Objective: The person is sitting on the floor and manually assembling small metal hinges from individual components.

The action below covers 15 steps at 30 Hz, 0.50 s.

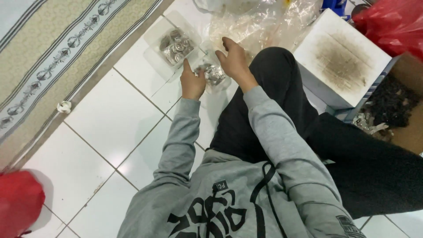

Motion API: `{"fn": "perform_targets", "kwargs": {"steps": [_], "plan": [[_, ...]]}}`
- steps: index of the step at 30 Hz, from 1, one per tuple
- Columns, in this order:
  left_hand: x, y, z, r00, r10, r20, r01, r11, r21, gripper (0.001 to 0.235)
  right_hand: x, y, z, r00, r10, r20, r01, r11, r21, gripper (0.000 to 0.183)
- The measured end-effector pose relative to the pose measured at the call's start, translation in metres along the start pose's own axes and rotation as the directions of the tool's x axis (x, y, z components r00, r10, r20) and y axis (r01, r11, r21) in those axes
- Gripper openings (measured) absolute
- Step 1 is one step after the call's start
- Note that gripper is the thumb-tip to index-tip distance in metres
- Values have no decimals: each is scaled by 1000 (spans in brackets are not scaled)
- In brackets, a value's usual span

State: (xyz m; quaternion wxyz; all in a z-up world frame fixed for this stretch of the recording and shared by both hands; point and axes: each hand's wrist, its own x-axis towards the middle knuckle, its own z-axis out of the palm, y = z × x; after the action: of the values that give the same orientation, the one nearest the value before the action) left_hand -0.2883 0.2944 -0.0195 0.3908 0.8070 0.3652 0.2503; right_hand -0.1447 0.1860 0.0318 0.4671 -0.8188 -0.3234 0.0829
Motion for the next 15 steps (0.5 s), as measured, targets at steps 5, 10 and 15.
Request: {"fn": "perform_targets", "kwargs": {"steps": [5, 10, 15], "plan": [[-13, 21, -6, 972, 236, 18, -234, 948, 214, 50, -24, -31, -79, 922, -353, -156, 307, 916, -257, 36], [-10, -42, 50, 843, 351, 408, -531, 667, 523, 59, -78, 9, -131, 969, -180, -170, 66, 849, -524, 48], [2, -5, 46, 852, 184, 491, -487, 624, 612, 52, -127, 27, -149, 980, -128, -155, 64, 929, -364, 71]]}}
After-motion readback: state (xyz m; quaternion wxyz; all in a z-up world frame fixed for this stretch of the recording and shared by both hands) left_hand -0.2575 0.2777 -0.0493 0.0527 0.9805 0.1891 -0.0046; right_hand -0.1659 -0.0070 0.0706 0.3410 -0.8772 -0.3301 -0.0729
